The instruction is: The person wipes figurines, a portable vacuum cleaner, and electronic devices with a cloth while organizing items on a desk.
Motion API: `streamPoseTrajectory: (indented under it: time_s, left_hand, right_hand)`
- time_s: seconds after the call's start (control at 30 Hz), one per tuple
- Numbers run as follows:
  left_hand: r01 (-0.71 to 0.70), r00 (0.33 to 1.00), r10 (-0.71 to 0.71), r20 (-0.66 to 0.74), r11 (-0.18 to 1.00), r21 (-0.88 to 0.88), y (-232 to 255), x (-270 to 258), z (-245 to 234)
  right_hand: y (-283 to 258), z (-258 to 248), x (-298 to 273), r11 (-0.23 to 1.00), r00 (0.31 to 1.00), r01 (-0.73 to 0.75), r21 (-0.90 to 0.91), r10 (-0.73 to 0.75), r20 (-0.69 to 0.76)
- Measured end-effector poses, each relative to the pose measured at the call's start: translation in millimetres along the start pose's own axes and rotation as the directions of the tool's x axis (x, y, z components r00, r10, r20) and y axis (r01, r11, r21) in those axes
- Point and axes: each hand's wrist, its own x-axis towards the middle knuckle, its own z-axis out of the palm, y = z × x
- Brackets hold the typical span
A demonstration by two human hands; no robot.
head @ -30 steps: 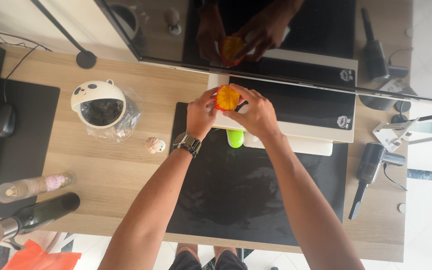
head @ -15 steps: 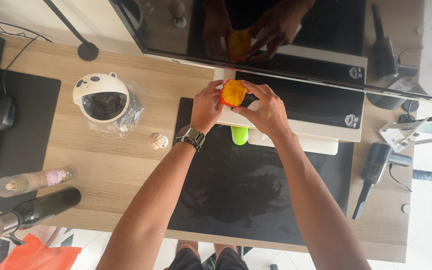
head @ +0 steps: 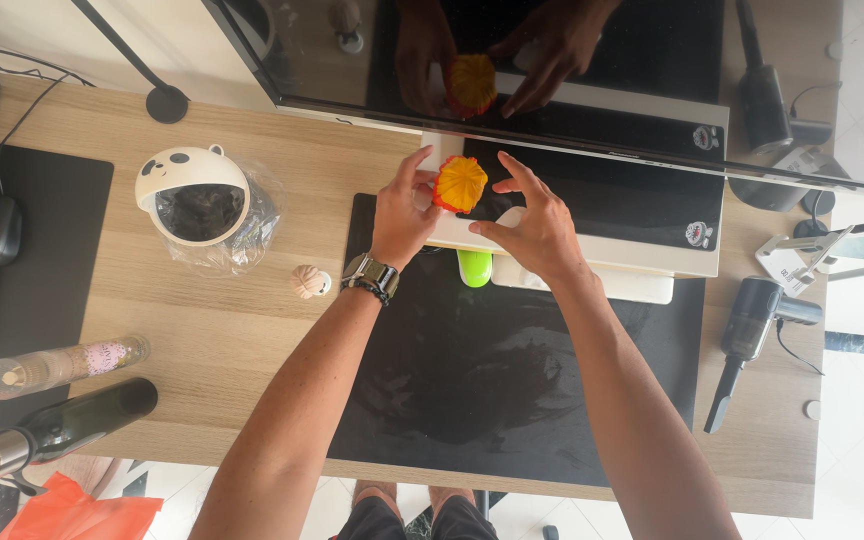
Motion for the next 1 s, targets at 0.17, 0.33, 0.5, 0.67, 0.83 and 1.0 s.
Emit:
streamPoseTrajectory:
  time_s: [0.17,0.33,0.5,0.67,0.83,1.0]
  left_hand:
    - [0.077,0.988,-0.081,-0.135,0.996,-0.034,22.7,-41.5,-37.1]
    - [0.353,0.863,-0.182,-0.472,0.885,0.303,25.7,-144.1,-112.7]
    - [0.229,0.94,-0.102,-0.326,0.896,0.38,-23.3,-151.5,-120.6]
    - [0.465,0.866,-0.392,-0.311,0.861,0.208,-16.0,-156.0,-118.6]
    - [0.501,0.819,-0.571,0.062,0.657,-0.564,104.9,-184.2,-105.8]
    - [0.469,0.855,-0.442,0.272,0.433,-0.77,226.1,-193.0,-92.7]
  right_hand:
    - [10.4,-21.5,-23.6,0.99,0.997,-0.059,0.128,0.065,-0.051]
    - [40.1,-29.3,-121.0,0.934,0.954,-0.25,0.254,0.282,-0.101]
    - [24.6,18.4,-185.1,0.775,0.829,-0.556,0.302,0.542,0.137]
    - [-0.6,49.4,-204.3,0.68,0.776,-0.629,0.378,0.58,0.247]
    - [-30.1,17.6,-220.8,-0.1,0.856,-0.236,0.967,0.45,0.255]
    - [-78.6,-42.5,-247.9,0.26,0.803,0.065,0.963,0.559,-0.205]
